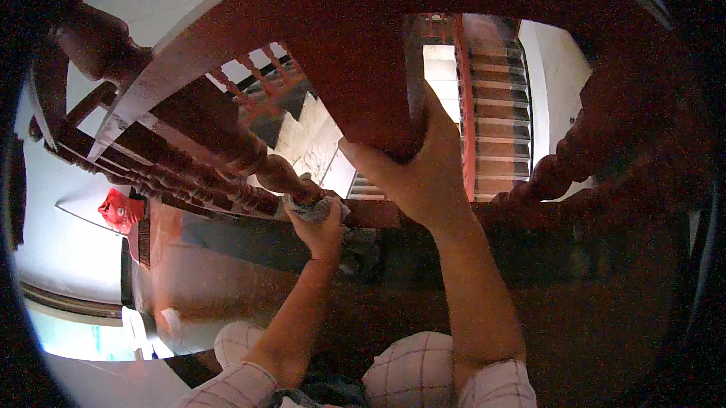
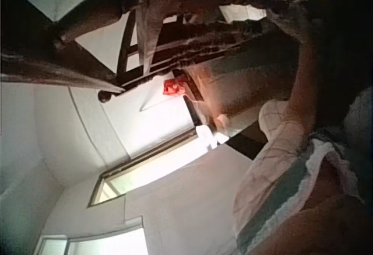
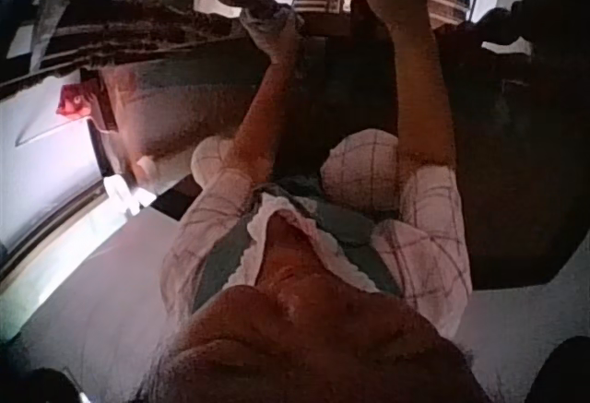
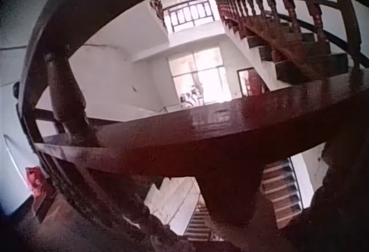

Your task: The person sits on a staircase and wipes the wooden newel post and handrail with a grey cloth. They clean the vertical post and the horizontal rail, moving along the railing to cover different sections.

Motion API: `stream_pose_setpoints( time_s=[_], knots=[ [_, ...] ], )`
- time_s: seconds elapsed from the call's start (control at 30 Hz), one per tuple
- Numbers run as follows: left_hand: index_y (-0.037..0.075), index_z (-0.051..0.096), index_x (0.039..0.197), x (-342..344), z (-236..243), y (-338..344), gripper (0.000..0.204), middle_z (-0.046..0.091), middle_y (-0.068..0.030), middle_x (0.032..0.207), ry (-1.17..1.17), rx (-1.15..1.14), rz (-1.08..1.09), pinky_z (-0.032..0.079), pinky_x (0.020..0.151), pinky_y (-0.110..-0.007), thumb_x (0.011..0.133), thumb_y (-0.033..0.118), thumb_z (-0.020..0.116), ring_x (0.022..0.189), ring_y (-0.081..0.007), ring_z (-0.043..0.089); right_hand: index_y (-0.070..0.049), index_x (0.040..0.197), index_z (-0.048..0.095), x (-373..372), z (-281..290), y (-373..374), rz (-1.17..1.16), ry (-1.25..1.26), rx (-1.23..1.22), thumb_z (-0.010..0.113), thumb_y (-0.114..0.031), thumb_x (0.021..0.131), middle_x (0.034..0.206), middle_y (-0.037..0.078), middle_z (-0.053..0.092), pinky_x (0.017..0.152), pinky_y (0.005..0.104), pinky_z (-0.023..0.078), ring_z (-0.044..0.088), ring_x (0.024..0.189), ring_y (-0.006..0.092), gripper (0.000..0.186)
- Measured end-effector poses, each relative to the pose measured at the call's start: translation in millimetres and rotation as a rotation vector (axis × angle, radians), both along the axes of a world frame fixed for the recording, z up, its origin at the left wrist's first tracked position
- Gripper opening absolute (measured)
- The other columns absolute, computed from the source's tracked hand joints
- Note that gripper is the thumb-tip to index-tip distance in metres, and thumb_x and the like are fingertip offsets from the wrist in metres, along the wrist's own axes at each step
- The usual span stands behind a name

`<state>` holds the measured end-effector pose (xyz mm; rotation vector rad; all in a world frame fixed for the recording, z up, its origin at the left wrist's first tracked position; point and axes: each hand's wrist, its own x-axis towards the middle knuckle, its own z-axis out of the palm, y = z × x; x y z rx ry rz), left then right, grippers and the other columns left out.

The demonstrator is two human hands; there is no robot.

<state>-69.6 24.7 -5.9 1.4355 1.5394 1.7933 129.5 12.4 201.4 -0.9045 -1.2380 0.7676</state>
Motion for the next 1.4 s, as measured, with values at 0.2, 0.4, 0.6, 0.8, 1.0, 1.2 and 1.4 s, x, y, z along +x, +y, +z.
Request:
stream_pose_setpoints(
  time_s=[0.2,0.4,0.6,0.8,1.0,1.2,1.4],
  knots=[
    [0.003,0.050,0.114,-43.4,30.9,5.5,0.064,0.061,-0.0081,0.105,0.030,-0.236,-0.408,0.047,0.085,-0.034,0.061,0.014,0.083,0.096,-0.0190,0.058,-0.005,0.087,0.061,0.8,4.4,-2.1,0.012,-0.003,-0.006,0.070,-0.010,0.068,0.077,0.003,0.063,0.063,0.0265,0.047,0.059,0.068,0.0114,0.021],
    [0.003,0.053,0.113,-82.7,63.0,22.8,0.058,0.062,-0.0080,0.107,0.339,-0.417,-0.707,0.048,0.086,-0.034,0.062,0.011,0.081,0.099,-0.0202,0.059,-0.005,0.088,0.061,-0.5,1.4,0.3,-0.010,0.011,0.022,0.070,-0.010,0.067,0.077,0.003,0.063,0.062,0.0263,0.047,0.059,0.067,0.0118,0.024],
    [0.002,0.052,0.116,-121.4,51.1,41.6,0.053,0.060,-0.0060,0.109,0.234,-0.673,-0.791,0.047,0.087,-0.033,0.069,0.006,0.075,0.099,-0.0190,0.057,-0.004,0.095,0.059,-2.4,1.6,1.5,-0.033,0.013,0.021,0.071,-0.011,0.067,0.081,0.005,0.063,0.064,0.0274,0.048,0.060,0.069,0.0133,0.032],
    [0.003,0.026,0.136,-72.7,11.5,2.4,0.074,0.043,-0.0109,0.126,0.030,-0.356,-0.663,0.037,0.098,-0.034,0.074,0.002,0.067,0.116,-0.0203,0.043,0.000,0.115,0.050,-2.7,4.0,0.0,0.001,0.081,-0.060,0.076,-0.015,0.065,0.100,0.012,0.064,0.078,0.0329,0.051,0.063,0.085,0.0193,0.057],
    [-0.001,0.020,0.138,-58.2,13.3,-24.9,0.079,0.043,-0.0142,0.127,-0.247,-0.522,-0.469,0.038,0.098,-0.035,0.074,0.000,0.066,0.119,-0.0217,0.043,0.000,0.116,0.048,1.9,-3.5,2.8,0.016,-0.006,-0.044,0.076,-0.013,0.065,0.101,0.013,0.063,0.078,0.0331,0.051,0.063,0.087,0.0199,0.060],
    [-0.002,0.038,0.133,-61.7,64.0,-37.3,0.062,0.049,-0.0155,0.127,-0.068,-0.285,-0.320,0.042,0.094,-0.033,0.077,-0.005,0.063,0.111,-0.0232,0.051,-0.002,0.115,0.048,5.3,-6.7,4.0,0.013,-0.046,0.011,0.077,-0.013,0.065,0.101,0.013,0.062,0.078,0.0324,0.051,0.062,0.088,0.0200,0.059],
    [0.000,0.046,0.120,-78.0,53.4,-2.3,0.056,0.055,-0.0101,0.114,0.232,-0.199,-0.423,0.042,0.091,-0.033,0.072,0.005,0.074,0.104,-0.0203,0.053,-0.003,0.112,0.050,-2.0,-9.1,2.6,-0.023,-0.003,-0.034,0.077,-0.013,0.065,0.101,0.012,0.062,0.077,0.0321,0.050,0.062,0.088,0.0199,0.055]
  ],
)
